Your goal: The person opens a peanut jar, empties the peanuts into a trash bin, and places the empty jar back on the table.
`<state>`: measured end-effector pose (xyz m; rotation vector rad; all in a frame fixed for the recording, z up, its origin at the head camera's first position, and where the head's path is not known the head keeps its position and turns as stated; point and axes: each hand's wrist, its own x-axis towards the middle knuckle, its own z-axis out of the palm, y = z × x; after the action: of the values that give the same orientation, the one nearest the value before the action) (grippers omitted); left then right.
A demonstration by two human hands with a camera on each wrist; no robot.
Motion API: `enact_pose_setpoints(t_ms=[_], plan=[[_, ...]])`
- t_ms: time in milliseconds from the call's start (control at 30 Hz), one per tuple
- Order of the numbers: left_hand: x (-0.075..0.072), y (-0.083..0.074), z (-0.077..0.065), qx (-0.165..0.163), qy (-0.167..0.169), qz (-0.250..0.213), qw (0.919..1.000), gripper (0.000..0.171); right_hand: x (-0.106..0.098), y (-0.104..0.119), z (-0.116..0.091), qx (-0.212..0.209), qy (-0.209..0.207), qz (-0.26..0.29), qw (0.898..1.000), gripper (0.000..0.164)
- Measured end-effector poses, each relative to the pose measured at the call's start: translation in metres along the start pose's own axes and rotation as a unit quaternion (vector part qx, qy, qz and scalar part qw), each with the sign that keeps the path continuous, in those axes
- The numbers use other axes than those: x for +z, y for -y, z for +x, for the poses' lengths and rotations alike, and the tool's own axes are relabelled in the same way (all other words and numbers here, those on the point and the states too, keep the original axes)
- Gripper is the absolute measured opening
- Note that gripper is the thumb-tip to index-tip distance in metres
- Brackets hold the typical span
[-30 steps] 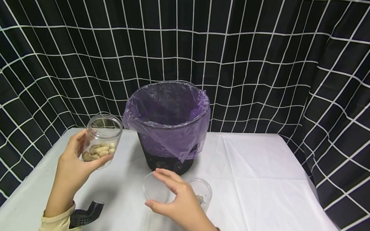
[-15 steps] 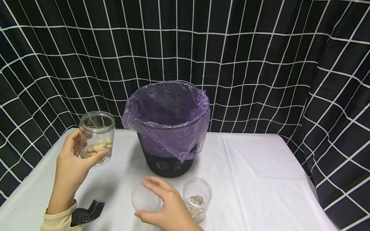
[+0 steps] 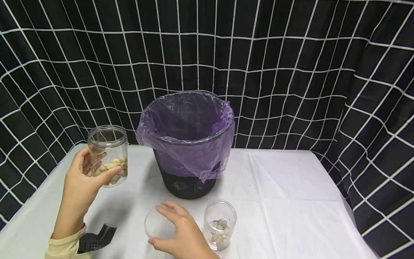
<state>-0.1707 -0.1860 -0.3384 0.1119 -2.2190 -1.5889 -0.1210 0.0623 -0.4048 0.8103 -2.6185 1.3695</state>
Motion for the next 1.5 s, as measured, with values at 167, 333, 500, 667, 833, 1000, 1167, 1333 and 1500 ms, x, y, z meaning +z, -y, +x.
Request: enact_pose_setpoints(t_ms=[167, 333, 500, 667, 833, 1000, 1167, 1333, 1500], plan=[[0.000, 0.001, 0.001, -0.010, 0.004, -0.022, 0.9997, 0.084, 0.007, -0.007, 0.002, 0.006, 0.015, 0.003, 1.000, 0.062], [0.001, 0.001, 0.001, -0.016, 0.006, -0.040, 0.9991, 0.083, 0.013, -0.014, 0.005, 0.022, 0.038, 0.010, 0.999, 0.062], [0.001, 0.000, 0.001, -0.021, 0.013, -0.047, 0.9986, 0.083, 0.018, -0.020, 0.006, 0.028, 0.048, -0.007, 0.998, 0.063], [0.000, -0.001, 0.001, -0.030, 0.014, -0.057, 0.9978, 0.081, 0.023, -0.026, 0.008, 0.028, 0.048, -0.029, 0.998, 0.063], [-0.001, 0.000, 0.003, -0.043, 0.007, -0.079, 0.9960, 0.082, 0.028, -0.031, 0.010, 0.050, 0.063, -0.033, 0.996, 0.065], [-0.001, 0.001, 0.003, -0.049, -0.012, -0.104, 0.9933, 0.080, 0.032, -0.038, 0.010, 0.055, 0.072, -0.036, 0.995, 0.066], [0.001, -0.001, 0.004, -0.048, -0.016, -0.109, 0.9927, 0.080, 0.036, -0.044, 0.010, 0.056, 0.071, -0.033, 0.995, 0.065], [0.001, 0.000, 0.004, -0.050, -0.008, -0.093, 0.9943, 0.080, 0.039, -0.046, 0.009, 0.070, 0.076, -0.036, 0.994, 0.064], [0.000, 0.000, 0.004, -0.044, -0.006, -0.094, 0.9946, 0.081, 0.040, -0.048, 0.010, 0.074, 0.079, -0.036, 0.993, 0.064]])
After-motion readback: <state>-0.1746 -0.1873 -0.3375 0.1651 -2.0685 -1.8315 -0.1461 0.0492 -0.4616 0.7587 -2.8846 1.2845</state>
